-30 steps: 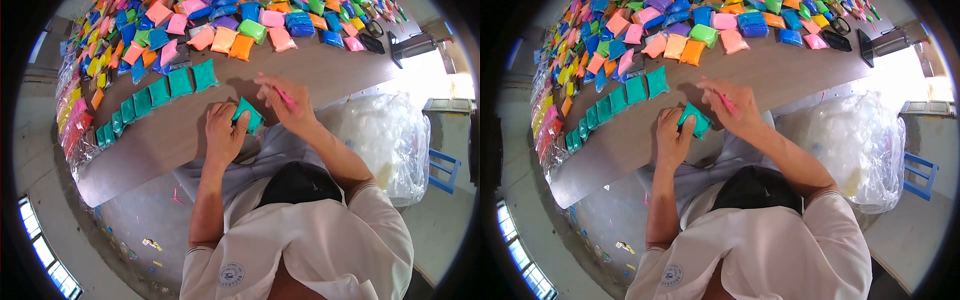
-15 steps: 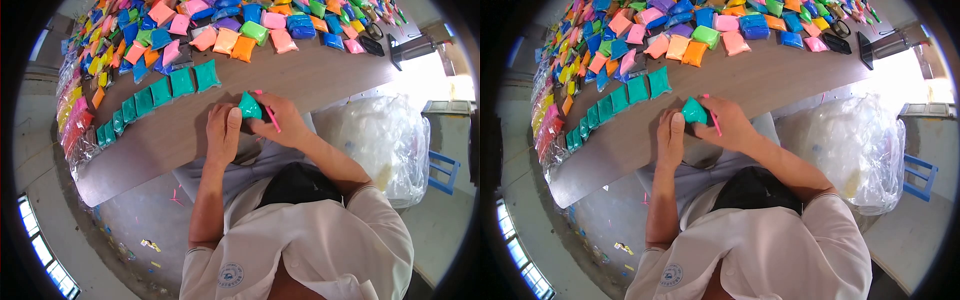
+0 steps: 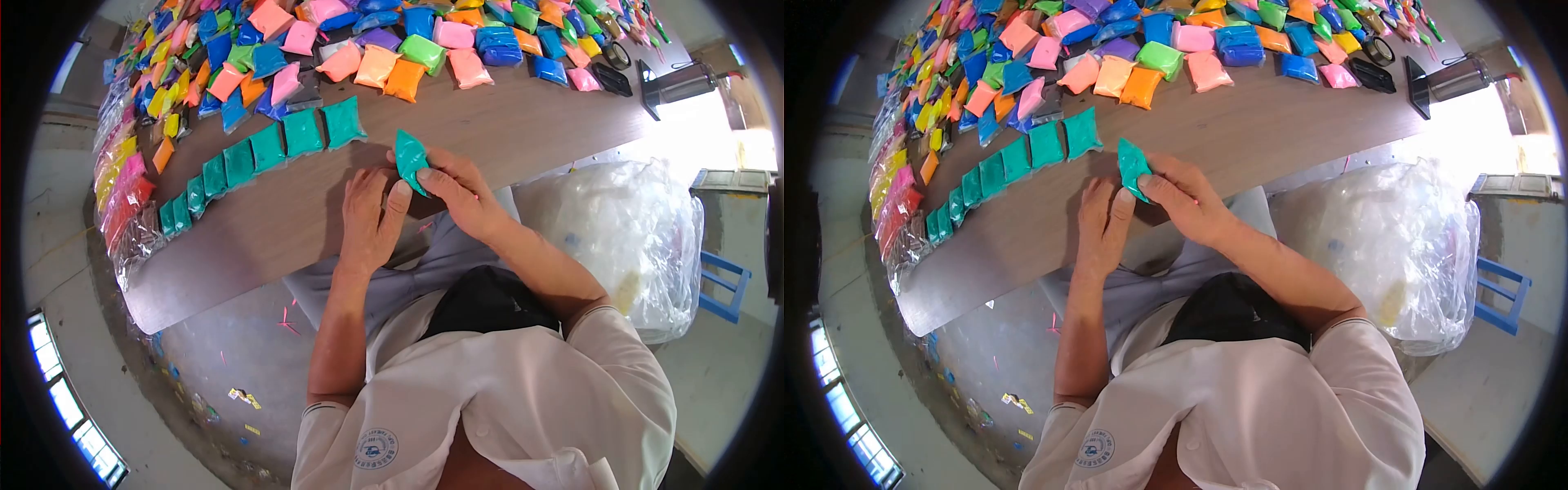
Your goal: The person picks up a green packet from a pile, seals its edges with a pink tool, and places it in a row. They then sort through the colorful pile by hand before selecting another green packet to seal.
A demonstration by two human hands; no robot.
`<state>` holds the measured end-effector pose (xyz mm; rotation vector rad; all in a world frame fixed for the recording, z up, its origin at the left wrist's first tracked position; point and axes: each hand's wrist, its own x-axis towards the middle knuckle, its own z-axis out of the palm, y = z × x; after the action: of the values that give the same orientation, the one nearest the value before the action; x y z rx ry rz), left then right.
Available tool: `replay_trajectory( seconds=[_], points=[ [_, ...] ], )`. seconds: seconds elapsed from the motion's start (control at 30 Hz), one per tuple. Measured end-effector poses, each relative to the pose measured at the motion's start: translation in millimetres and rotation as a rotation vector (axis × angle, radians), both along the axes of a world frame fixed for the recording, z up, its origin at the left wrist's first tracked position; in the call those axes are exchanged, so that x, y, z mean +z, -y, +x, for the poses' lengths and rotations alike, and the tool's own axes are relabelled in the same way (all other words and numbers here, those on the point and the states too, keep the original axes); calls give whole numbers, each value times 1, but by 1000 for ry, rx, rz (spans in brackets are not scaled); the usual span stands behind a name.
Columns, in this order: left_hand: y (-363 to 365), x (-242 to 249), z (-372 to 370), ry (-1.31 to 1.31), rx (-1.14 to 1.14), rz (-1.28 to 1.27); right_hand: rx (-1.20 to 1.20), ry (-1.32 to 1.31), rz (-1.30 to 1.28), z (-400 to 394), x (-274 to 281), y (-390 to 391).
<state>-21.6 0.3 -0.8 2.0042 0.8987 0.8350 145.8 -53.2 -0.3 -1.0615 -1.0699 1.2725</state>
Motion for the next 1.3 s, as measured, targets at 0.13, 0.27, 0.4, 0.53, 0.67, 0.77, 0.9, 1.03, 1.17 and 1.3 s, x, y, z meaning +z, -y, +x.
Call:
replay_trajectory(
  seconds=[0.13, 0.27, 0.4, 0.53, 0.67, 0.77, 0.9, 1.03, 1.17, 1.3],
  points=[
    [-1, -6, -3, 25, 14, 6, -22, 193, 52, 1, 3, -2],
    [-5, -3, -5, -78, -71, -20, -82, 249, 89, 0, 0, -1],
    [-3, -4, 0, -5, -46, 31, 26, 92, 41, 8, -1, 0],
    [-3, -14, -1, 44, -32, 28, 165, 94, -101, 18, 13, 0],
    [-2, -12, -2, 117, -23, -48, 147, -72, -322, 21, 16, 2],
    [-2, -13, -2, 122, -28, -49, 97, -115, -321, 19, 16, 0],
    [0, -9, 0, 130, 8, -78, 40, -72, -324, 18, 12, 0],
    [0, -7, 0, 94, 25, -97, 1, 14, -277, 12, 11, 2],
    [-2, -6, -1, 113, -22, -79, 20, 188, -213, 11, 15, 5],
    [-2, -4, -1, 50, -30, -13, -79, 252, -223, 0, 9, 9]
  ],
)
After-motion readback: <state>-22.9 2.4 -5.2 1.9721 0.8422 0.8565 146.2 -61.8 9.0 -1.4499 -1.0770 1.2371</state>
